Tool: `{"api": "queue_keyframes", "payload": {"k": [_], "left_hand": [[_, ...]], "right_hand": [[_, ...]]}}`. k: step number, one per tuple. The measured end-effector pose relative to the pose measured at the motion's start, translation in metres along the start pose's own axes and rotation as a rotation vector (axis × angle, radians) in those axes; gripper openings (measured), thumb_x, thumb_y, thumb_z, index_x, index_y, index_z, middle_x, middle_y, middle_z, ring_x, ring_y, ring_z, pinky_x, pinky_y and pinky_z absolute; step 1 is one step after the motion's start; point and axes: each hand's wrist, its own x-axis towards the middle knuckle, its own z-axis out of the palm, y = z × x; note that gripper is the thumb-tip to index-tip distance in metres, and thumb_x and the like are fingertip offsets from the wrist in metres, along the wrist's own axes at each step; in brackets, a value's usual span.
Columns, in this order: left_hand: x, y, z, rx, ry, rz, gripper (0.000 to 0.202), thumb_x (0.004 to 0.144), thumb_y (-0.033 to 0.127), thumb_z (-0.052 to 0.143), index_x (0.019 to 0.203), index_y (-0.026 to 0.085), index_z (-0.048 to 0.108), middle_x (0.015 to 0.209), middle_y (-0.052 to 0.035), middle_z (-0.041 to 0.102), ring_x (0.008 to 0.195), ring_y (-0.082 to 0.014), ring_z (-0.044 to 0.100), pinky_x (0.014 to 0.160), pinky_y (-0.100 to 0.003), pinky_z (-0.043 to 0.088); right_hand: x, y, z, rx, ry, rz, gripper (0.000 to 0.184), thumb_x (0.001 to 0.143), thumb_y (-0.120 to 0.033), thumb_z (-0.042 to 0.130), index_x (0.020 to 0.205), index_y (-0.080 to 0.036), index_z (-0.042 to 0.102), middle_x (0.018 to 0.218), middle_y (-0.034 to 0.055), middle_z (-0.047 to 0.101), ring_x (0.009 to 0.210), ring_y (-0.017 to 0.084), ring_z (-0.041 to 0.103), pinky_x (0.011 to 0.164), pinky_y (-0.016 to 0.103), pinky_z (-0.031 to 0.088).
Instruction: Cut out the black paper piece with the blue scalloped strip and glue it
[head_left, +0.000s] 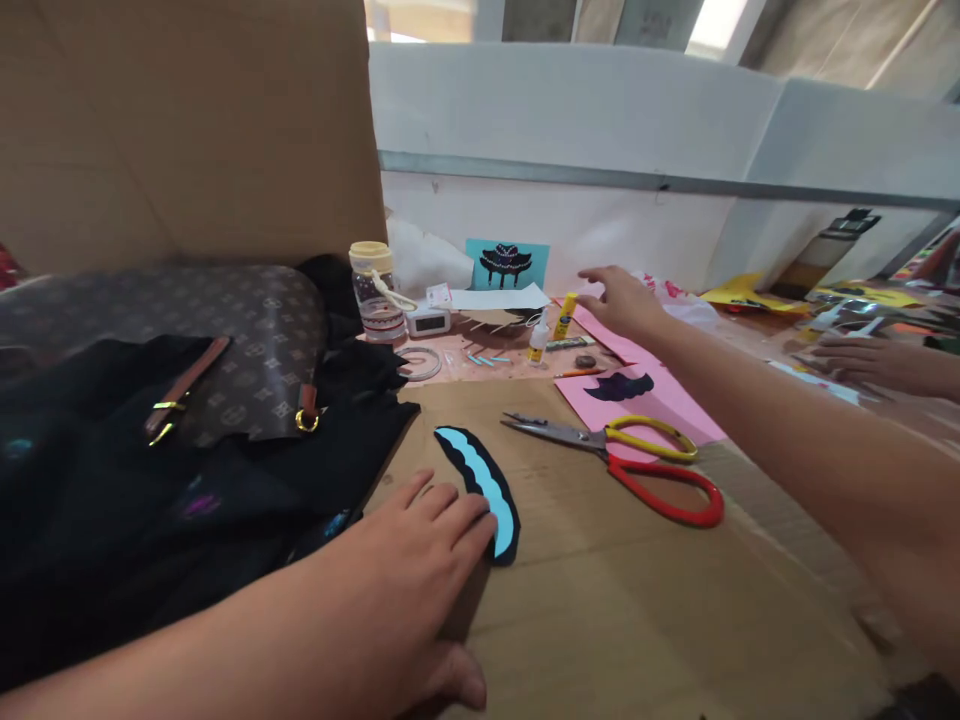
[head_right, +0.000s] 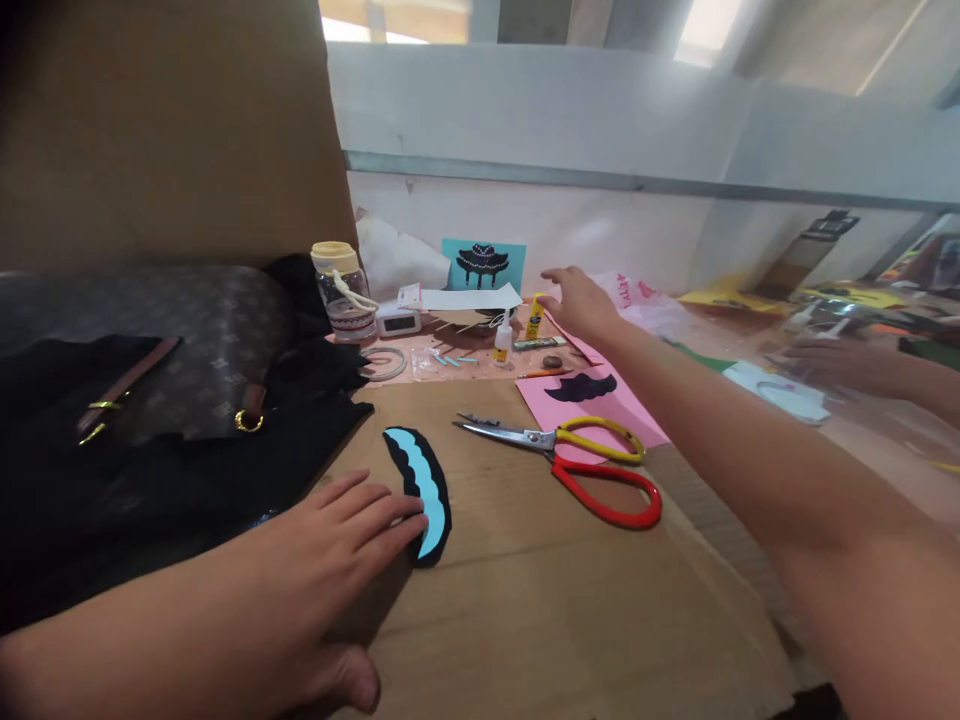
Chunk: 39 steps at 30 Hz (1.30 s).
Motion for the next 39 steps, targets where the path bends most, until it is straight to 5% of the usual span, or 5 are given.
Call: {"api": "queue_keyframes", "payload": {"k": [6,14,26,35,39], "left_hand": [[0.006,-0.01,-0.002,0.012,0.109,0.031,0.044,0.086,0.047,0.078,0.116,0.017,0.07,0.118,-0.0108,0.069,0.11,-0.0312,0.065,0.102,-0.048,0.05],[0.026,-0.045,0.02,-0.054,0.519,-0.036,0.019,0.1,0.02,0.054,0.109,0.018,0.071,0.116,-0.0086,0.069,0.106,-0.024,0.064,0.096,-0.04,0.052],[0.039,-0.052,0.036,-0.185,0.506,-0.087,0.028,0.095,0.033,0.062,0.118,0.016,0.064,0.125,-0.0114,0.065,0.117,-0.027,0.058,0.105,-0.047,0.046],[0.033,-0.055,0.033,0.019,0.661,-0.038,0.029,0.099,0.022,0.05,0.122,0.018,0.068,0.114,-0.0093,0.067,0.105,-0.0238,0.061,0.094,-0.041,0.049],[0.03,-0.049,0.03,0.214,0.486,0.13,0.033,0.098,0.019,0.048,0.119,0.02,0.073,0.093,-0.0082,0.067,0.086,-0.0241,0.058,0.081,-0.041,0.048]], "right_hand": [[-0.077,-0.064,-0.045,0.19,0.059,-0.133,0.023,0.096,-0.031,0.054,0.112,-0.019,0.065,0.097,0.009,0.073,0.08,0.023,0.068,0.076,0.038,0.056],[-0.191,-0.128,-0.05,0.381,-0.593,-0.748,0.012,0.099,-0.029,0.058,0.099,-0.023,0.068,0.134,0.0076,0.07,0.136,0.026,0.056,0.116,0.047,0.041],[-0.205,-0.127,-0.037,0.37,-0.708,-0.903,0.021,0.098,-0.037,0.064,0.101,-0.017,0.07,0.147,0.0128,0.062,0.152,0.025,0.035,0.131,0.048,0.009],[-0.21,-0.124,-0.038,0.366,-0.658,-0.904,0.02,0.098,-0.035,0.063,0.103,-0.018,0.072,0.143,0.0134,0.065,0.147,0.028,0.045,0.129,0.051,0.023],[-0.211,-0.125,-0.039,0.387,-0.653,-0.879,0.02,0.098,-0.034,0.062,0.104,-0.017,0.073,0.141,0.0136,0.066,0.143,0.029,0.05,0.126,0.05,0.031]]}}
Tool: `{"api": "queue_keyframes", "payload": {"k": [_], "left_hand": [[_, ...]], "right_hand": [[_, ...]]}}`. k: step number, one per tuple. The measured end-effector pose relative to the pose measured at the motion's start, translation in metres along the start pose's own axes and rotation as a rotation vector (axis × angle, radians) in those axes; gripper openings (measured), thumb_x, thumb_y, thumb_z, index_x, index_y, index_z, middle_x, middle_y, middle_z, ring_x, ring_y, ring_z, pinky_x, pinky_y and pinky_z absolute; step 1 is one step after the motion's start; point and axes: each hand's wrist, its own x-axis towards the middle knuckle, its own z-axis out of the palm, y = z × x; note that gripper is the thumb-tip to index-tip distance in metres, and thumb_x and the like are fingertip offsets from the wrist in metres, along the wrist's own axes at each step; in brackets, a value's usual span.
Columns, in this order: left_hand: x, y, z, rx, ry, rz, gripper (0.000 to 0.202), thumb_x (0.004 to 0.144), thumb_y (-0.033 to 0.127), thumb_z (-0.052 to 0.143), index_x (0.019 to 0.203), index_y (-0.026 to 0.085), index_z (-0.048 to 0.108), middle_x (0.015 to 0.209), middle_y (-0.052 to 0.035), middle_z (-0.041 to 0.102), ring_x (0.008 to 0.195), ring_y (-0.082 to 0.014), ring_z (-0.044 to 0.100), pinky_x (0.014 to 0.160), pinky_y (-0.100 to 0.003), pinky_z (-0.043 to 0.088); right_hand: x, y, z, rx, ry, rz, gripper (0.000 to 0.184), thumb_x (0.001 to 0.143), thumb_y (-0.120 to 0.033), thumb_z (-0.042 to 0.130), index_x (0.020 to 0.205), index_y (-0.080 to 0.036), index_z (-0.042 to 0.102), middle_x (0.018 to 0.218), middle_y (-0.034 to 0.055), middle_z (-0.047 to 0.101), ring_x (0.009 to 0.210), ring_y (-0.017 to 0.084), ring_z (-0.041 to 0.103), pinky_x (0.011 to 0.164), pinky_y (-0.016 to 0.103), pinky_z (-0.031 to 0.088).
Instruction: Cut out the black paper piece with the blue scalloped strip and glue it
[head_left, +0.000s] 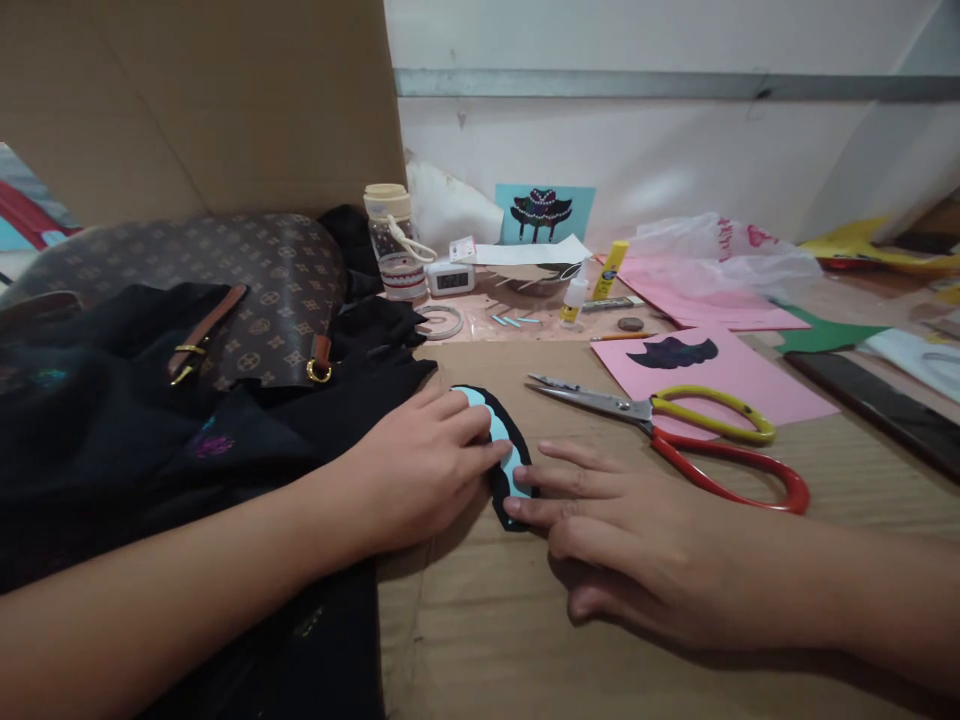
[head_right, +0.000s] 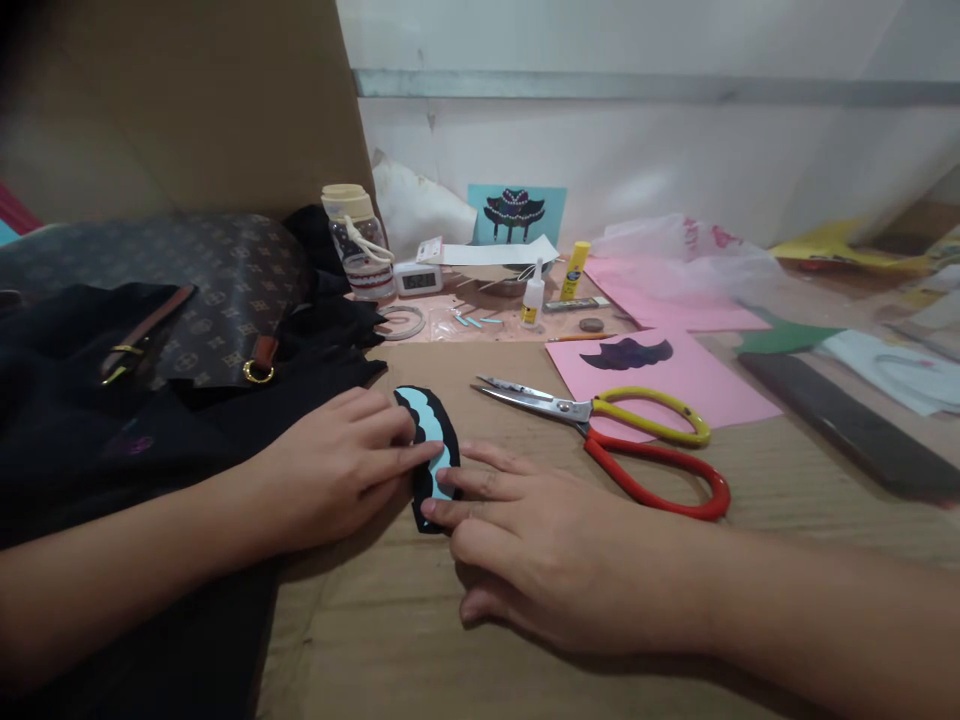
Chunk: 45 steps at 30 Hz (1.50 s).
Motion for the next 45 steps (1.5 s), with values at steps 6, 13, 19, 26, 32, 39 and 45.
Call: {"api": "queue_keyframes", "payload": {"k": [6,13,19,26,32,39,45], "left_hand": [[0.001,-0.004,0.0,0.091,-0.133,-0.153,0.042,0.098,0.025,0.044,0.132,0.013,0.067,0.098,-0.0128,0.066,0.089,-0.0279,0.058,0.083,-0.045,0.046],[0.001,-0.018,0.005,0.2,-0.133,-0.271,0.042,0.098,0.028,0.044,0.131,0.013,0.066,0.099,-0.0128,0.065,0.091,-0.0284,0.058,0.084,-0.044,0.047],[0.0,-0.014,0.007,0.261,-0.05,-0.339,0.046,0.101,0.032,0.043,0.135,0.005,0.061,0.107,-0.0187,0.065,0.099,-0.0341,0.058,0.087,-0.049,0.046],[0.001,-0.015,0.008,0.201,-0.11,-0.253,0.038,0.101,0.025,0.044,0.131,0.015,0.067,0.1,-0.0119,0.065,0.091,-0.0282,0.058,0.082,-0.043,0.046],[0.001,-0.016,0.006,0.232,-0.125,-0.329,0.04,0.102,0.03,0.042,0.125,0.01,0.067,0.098,-0.0139,0.065,0.09,-0.0302,0.06,0.079,-0.044,0.046],[-0.001,-0.012,0.008,0.294,-0.077,-0.384,0.045,0.101,0.034,0.046,0.129,0.005,0.064,0.102,-0.0177,0.066,0.095,-0.0348,0.062,0.081,-0.048,0.048],[0.001,-0.006,0.006,0.055,0.086,-0.101,0.035,0.101,0.027,0.046,0.115,0.016,0.076,0.107,-0.0115,0.071,0.096,-0.028,0.065,0.088,-0.044,0.054]], "right_hand": [[0.001,-0.001,-0.003,0.027,-0.033,0.01,0.019,0.1,-0.034,0.059,0.094,-0.019,0.07,0.142,0.009,0.066,0.14,0.029,0.054,0.122,0.046,0.04],[0.001,0.001,-0.001,0.023,-0.027,0.013,0.019,0.1,-0.034,0.059,0.098,-0.019,0.07,0.142,0.0083,0.066,0.14,0.028,0.053,0.12,0.046,0.042],[-0.001,0.0,-0.002,-0.012,-0.034,0.006,0.019,0.1,-0.034,0.057,0.097,-0.02,0.069,0.145,0.006,0.064,0.142,0.026,0.052,0.121,0.043,0.041],[-0.001,0.0,-0.001,0.007,-0.045,0.016,0.02,0.101,-0.035,0.056,0.097,-0.02,0.068,0.144,0.0071,0.065,0.141,0.027,0.052,0.12,0.045,0.042],[0.0,0.0,-0.002,0.019,-0.052,0.018,0.018,0.1,-0.034,0.057,0.096,-0.02,0.068,0.145,0.0062,0.064,0.142,0.027,0.052,0.121,0.045,0.042],[-0.001,0.0,-0.002,0.041,-0.042,0.023,0.016,0.099,-0.03,0.058,0.097,-0.019,0.069,0.145,0.0075,0.064,0.143,0.026,0.051,0.121,0.045,0.04],[-0.001,-0.001,-0.002,0.037,-0.067,0.029,0.02,0.101,-0.033,0.056,0.097,-0.018,0.068,0.147,0.0075,0.063,0.144,0.027,0.049,0.121,0.044,0.04]]}}
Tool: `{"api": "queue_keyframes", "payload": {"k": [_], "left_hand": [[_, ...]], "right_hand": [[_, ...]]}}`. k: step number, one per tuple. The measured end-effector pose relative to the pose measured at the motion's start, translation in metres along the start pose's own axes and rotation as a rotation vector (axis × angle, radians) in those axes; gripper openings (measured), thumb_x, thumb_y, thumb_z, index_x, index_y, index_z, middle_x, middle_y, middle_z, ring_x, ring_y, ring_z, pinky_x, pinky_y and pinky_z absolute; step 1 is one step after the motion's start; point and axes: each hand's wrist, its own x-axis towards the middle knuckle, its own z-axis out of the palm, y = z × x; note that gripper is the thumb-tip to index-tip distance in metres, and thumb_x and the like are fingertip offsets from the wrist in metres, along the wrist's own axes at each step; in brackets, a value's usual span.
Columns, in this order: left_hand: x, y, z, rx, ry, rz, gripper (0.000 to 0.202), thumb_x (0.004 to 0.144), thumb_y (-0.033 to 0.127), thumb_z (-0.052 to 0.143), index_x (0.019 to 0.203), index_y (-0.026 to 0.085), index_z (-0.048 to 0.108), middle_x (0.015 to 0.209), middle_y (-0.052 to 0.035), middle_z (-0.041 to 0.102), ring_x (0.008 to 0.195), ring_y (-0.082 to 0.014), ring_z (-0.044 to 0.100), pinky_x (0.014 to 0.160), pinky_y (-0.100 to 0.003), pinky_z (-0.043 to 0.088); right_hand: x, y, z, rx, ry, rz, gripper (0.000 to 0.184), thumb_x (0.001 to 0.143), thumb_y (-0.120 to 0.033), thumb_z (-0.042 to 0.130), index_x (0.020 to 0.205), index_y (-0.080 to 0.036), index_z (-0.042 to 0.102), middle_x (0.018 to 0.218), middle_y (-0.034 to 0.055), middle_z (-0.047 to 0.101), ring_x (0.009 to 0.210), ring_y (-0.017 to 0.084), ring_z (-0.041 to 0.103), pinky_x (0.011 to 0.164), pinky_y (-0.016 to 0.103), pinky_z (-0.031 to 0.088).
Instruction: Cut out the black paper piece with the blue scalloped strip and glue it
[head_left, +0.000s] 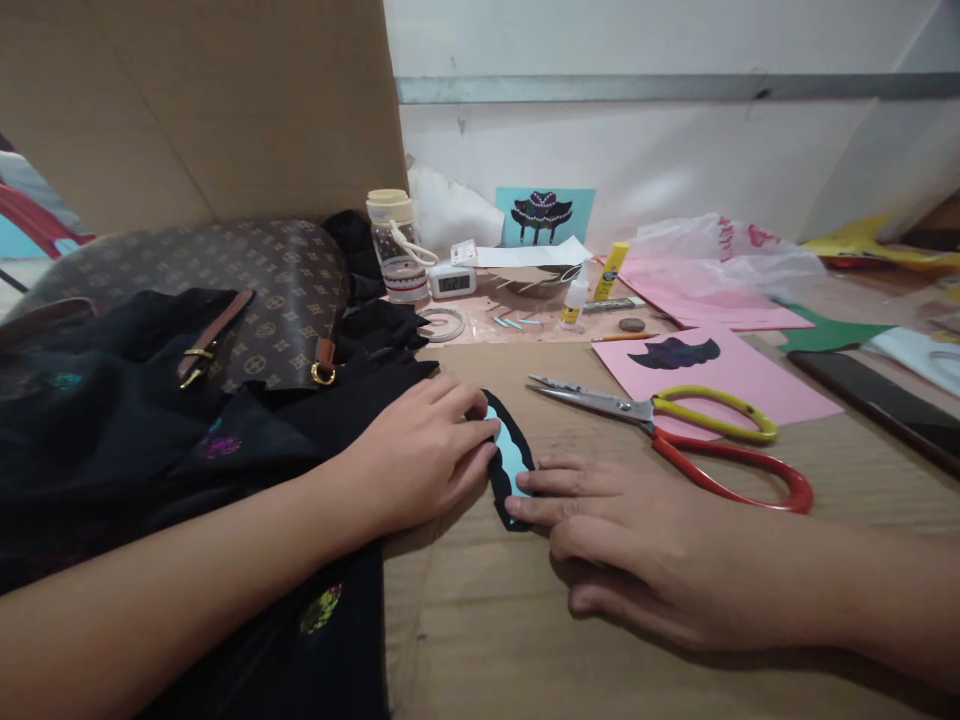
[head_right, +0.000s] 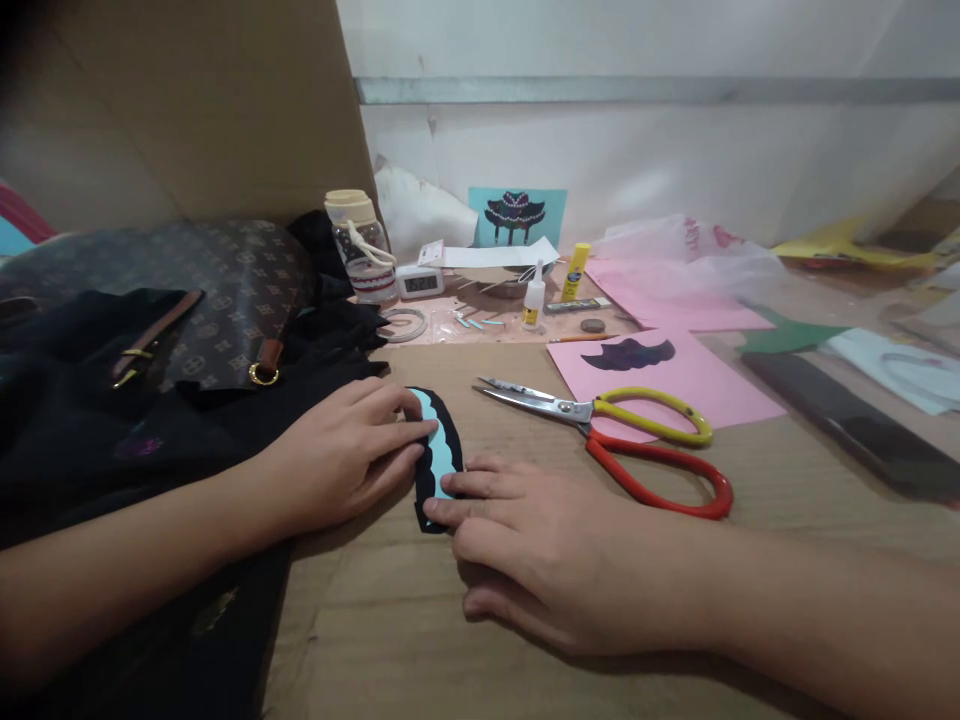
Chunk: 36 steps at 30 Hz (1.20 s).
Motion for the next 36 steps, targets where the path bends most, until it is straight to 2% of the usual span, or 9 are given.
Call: {"api": "queue_keyframes", "payload": {"k": [2,5,11,15,18,20,22,27,36], "left_hand": [[0.0,-0.001,0.002,-0.058,0.01,0.016,0.035,0.102,0.028,0.045,0.108,0.016,0.078,0.113,-0.0107,0.073,0.099,-0.0262,0.068,0.092,-0.042,0.056],[0.0,-0.007,0.006,-0.031,0.006,-0.021,0.036,0.103,0.028,0.046,0.11,0.014,0.077,0.117,-0.0118,0.075,0.101,-0.0276,0.071,0.092,-0.044,0.058],[0.001,-0.013,0.008,0.059,0.009,-0.066,0.033,0.1,0.024,0.048,0.105,0.008,0.077,0.109,-0.0176,0.077,0.105,-0.0338,0.071,0.095,-0.051,0.057],[0.0,-0.01,0.006,0.122,0.044,-0.091,0.037,0.098,0.021,0.048,0.121,-0.001,0.069,0.123,-0.024,0.072,0.115,-0.0395,0.066,0.099,-0.057,0.054],[-0.001,-0.007,0.002,0.074,0.104,0.053,0.038,0.098,0.016,0.047,0.128,0.003,0.067,0.127,-0.019,0.071,0.118,-0.0352,0.065,0.102,-0.053,0.054],[-0.001,-0.005,0.001,-0.032,0.095,0.211,0.033,0.097,0.016,0.049,0.12,0.009,0.072,0.119,-0.0126,0.075,0.115,-0.0304,0.066,0.103,-0.047,0.054],[-0.002,-0.004,0.001,-0.113,0.058,0.279,0.028,0.095,0.017,0.054,0.112,0.013,0.076,0.113,-0.0098,0.077,0.113,-0.0287,0.066,0.104,-0.044,0.054],[-0.002,-0.006,0.004,-0.12,0.038,0.191,0.028,0.093,0.017,0.058,0.113,0.013,0.077,0.111,-0.013,0.074,0.111,-0.0301,0.066,0.101,-0.046,0.055],[0.0,-0.014,0.006,-0.024,0.053,-0.006,0.027,0.092,0.017,0.054,0.102,0.014,0.079,0.1,-0.0112,0.074,0.099,-0.0294,0.067,0.094,-0.048,0.057]], "right_hand": [[0.0,-0.001,-0.001,0.0,-0.003,0.002,0.021,0.102,-0.033,0.055,0.097,-0.018,0.068,0.146,0.0077,0.063,0.144,0.027,0.049,0.12,0.045,0.041],[0.001,-0.001,-0.003,0.014,-0.013,0.006,0.021,0.101,-0.033,0.055,0.096,-0.018,0.068,0.145,0.0085,0.064,0.143,0.028,0.05,0.121,0.046,0.04],[0.001,0.0,-0.004,0.004,-0.02,-0.001,0.021,0.102,-0.032,0.054,0.1,-0.017,0.069,0.148,0.0077,0.062,0.144,0.028,0.048,0.121,0.046,0.04],[0.0,0.0,-0.002,0.004,0.001,-0.005,0.02,0.102,-0.032,0.055,0.098,-0.017,0.068,0.146,0.0085,0.063,0.144,0.027,0.049,0.12,0.045,0.041],[0.0,-0.001,-0.002,0.021,0.012,-0.005,0.017,0.101,-0.029,0.056,0.098,-0.017,0.068,0.144,0.0105,0.065,0.142,0.028,0.051,0.118,0.044,0.043],[0.0,-0.001,-0.002,0.04,0.025,-0.005,0.015,0.099,-0.028,0.058,0.097,-0.017,0.068,0.143,0.0112,0.065,0.142,0.028,0.052,0.119,0.044,0.042],[0.001,0.0,-0.002,0.054,0.032,-0.003,0.013,0.099,-0.027,0.059,0.096,-0.018,0.068,0.143,0.0114,0.065,0.142,0.028,0.052,0.119,0.044,0.041],[0.001,-0.001,-0.004,0.053,-0.016,0.008,0.018,0.1,-0.029,0.056,0.096,-0.017,0.069,0.143,0.0116,0.065,0.143,0.03,0.05,0.118,0.046,0.043],[0.003,0.0,-0.005,0.046,-0.045,0.012,0.021,0.102,-0.03,0.054,0.097,-0.016,0.069,0.147,0.0106,0.062,0.145,0.028,0.048,0.118,0.042,0.043]]}}
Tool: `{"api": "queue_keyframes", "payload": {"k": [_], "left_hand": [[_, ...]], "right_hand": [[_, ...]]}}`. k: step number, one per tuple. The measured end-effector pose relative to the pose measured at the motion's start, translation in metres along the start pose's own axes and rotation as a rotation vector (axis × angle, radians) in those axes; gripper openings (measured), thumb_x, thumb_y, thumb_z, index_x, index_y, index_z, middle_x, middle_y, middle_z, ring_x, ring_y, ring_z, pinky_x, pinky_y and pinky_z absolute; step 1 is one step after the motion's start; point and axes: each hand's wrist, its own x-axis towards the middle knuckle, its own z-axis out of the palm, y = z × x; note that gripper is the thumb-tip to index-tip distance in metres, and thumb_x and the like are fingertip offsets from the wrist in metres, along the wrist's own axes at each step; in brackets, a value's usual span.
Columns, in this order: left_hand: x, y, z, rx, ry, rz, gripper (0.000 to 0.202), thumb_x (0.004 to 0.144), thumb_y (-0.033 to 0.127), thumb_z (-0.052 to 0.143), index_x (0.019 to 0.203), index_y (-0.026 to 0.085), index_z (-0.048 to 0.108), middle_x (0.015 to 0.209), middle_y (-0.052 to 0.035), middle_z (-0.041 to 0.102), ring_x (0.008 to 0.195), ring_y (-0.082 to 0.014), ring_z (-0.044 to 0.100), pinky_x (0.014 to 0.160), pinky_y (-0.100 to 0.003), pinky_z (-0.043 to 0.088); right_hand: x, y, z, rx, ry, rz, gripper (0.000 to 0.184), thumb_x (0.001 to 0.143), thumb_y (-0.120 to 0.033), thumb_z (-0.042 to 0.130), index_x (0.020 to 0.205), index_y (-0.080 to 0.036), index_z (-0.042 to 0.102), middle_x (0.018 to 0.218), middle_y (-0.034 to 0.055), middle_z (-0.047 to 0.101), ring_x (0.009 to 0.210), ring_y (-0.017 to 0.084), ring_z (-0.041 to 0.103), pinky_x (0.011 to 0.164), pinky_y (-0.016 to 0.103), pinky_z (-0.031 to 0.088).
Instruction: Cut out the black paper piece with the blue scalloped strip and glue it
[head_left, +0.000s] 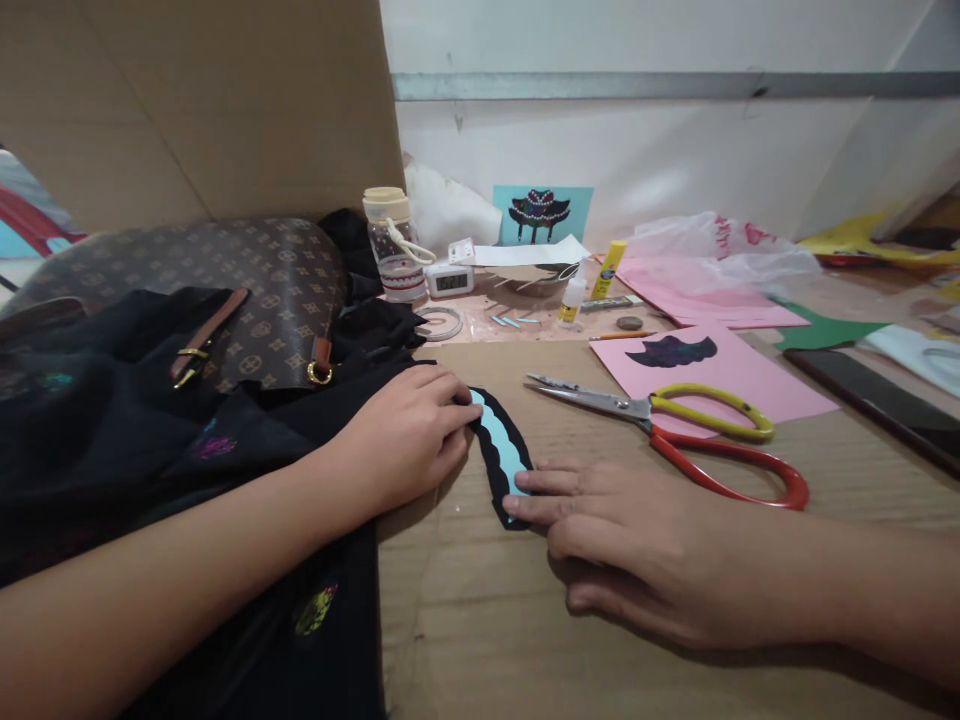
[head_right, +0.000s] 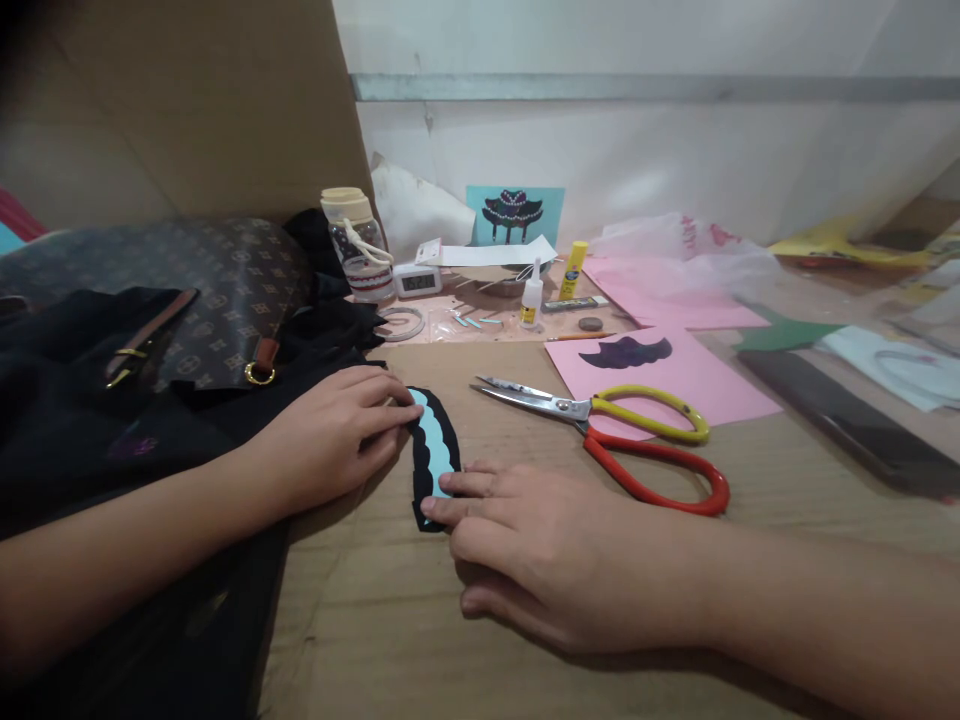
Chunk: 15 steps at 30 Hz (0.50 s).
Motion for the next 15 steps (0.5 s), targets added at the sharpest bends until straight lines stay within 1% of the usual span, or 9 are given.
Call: {"api": "queue_keyframes", "payload": {"k": [5,6,8,10,11,12,13,14,15], "left_hand": [[-0.0018,-0.0007,0.0004,0.064,-0.019,-0.052,0.028,0.092,0.017,0.053,0.104,0.011,0.078,0.1,-0.0147,0.073,0.099,-0.0321,0.066,0.094,-0.052,0.055],[-0.0018,-0.0001,0.0006,0.075,-0.021,-0.062,0.029,0.093,0.018,0.053,0.106,0.01,0.077,0.101,-0.0154,0.073,0.099,-0.0329,0.066,0.095,-0.053,0.054],[-0.002,0.0011,0.0013,0.1,-0.007,-0.082,0.034,0.095,0.018,0.051,0.12,0.007,0.071,0.109,-0.0173,0.072,0.104,-0.0341,0.065,0.098,-0.054,0.052],[-0.0022,0.0017,0.0024,0.12,0.028,-0.099,0.046,0.096,0.019,0.051,0.139,0.003,0.056,0.119,-0.0197,0.07,0.111,-0.0343,0.064,0.102,-0.054,0.051],[-0.0023,0.0017,0.0029,0.115,0.052,-0.109,0.051,0.097,0.02,0.051,0.144,0.002,0.049,0.123,-0.0205,0.069,0.113,-0.0339,0.063,0.103,-0.053,0.05],[-0.0023,0.0015,0.0031,0.098,0.076,-0.118,0.051,0.098,0.021,0.051,0.146,0.003,0.046,0.124,-0.0203,0.069,0.114,-0.0331,0.063,0.102,-0.052,0.05],[-0.0022,0.001,0.0031,0.071,0.096,-0.127,0.047,0.099,0.022,0.053,0.142,0.004,0.049,0.122,-0.0189,0.07,0.112,-0.0318,0.064,0.101,-0.05,0.051],[-0.002,0.0004,0.0027,0.04,0.11,-0.135,0.04,0.099,0.024,0.054,0.135,0.007,0.055,0.117,-0.0166,0.072,0.109,-0.0301,0.066,0.098,-0.047,0.052],[-0.0017,-0.0003,0.0018,0.011,0.12,-0.141,0.029,0.1,0.025,0.056,0.124,0.01,0.061,0.109,-0.0131,0.074,0.103,-0.0278,0.067,0.095,-0.044,0.053]], "right_hand": [[-0.0007,0.0005,0.0008,0.012,0.014,-0.004,0.02,0.101,-0.03,0.055,0.098,-0.016,0.069,0.147,0.01,0.062,0.145,0.027,0.048,0.119,0.042,0.042],[-0.0008,0.0003,0.0006,0.013,0.018,-0.004,0.02,0.101,-0.03,0.055,0.099,-0.016,0.069,0.147,0.01,0.062,0.145,0.027,0.048,0.119,0.042,0.042],[-0.0007,-0.0002,0.0001,0.013,0.022,-0.004,0.019,0.101,-0.029,0.055,0.098,-0.016,0.069,0.147,0.01,0.062,0.144,0.027,0.048,0.119,0.042,0.042],[-0.0008,-0.0007,-0.0003,0.008,0.029,-0.003,0.019,0.101,-0.028,0.055,0.098,-0.016,0.069,0.145,0.0103,0.064,0.144,0.026,0.049,0.119,0.042,0.043],[-0.0009,-0.0009,-0.0003,0.004,0.031,-0.005,0.018,0.101,-0.028,0.056,0.098,-0.016,0.069,0.145,0.0106,0.064,0.144,0.027,0.049,0.119,0.042,0.043],[-0.0011,-0.0009,-0.0002,-0.002,0.033,-0.009,0.019,0.101,-0.028,0.055,0.098,-0.016,0.069,0.145,0.0107,0.063,0.144,0.027,0.049,0.119,0.042,0.042],[-0.0014,-0.0008,0.0001,-0.01,0.034,-0.013,0.019,0.101,-0.028,0.055,0.099,-0.016,0.069,0.146,0.0106,0.063,0.144,0.027,0.049,0.119,0.042,0.042],[-0.0017,-0.0005,0.0006,-0.017,0.034,-0.014,0.02,0.101,-0.029,0.054,0.1,-0.015,0.069,0.146,0.0104,0.063,0.144,0.027,0.049,0.119,0.043,0.042],[-0.002,-0.0001,0.0013,-0.022,0.035,-0.017,0.021,0.102,-0.029,0.054,0.1,-0.015,0.069,0.147,0.0102,0.062,0.144,0.028,0.049,0.119,0.043,0.042]]}}
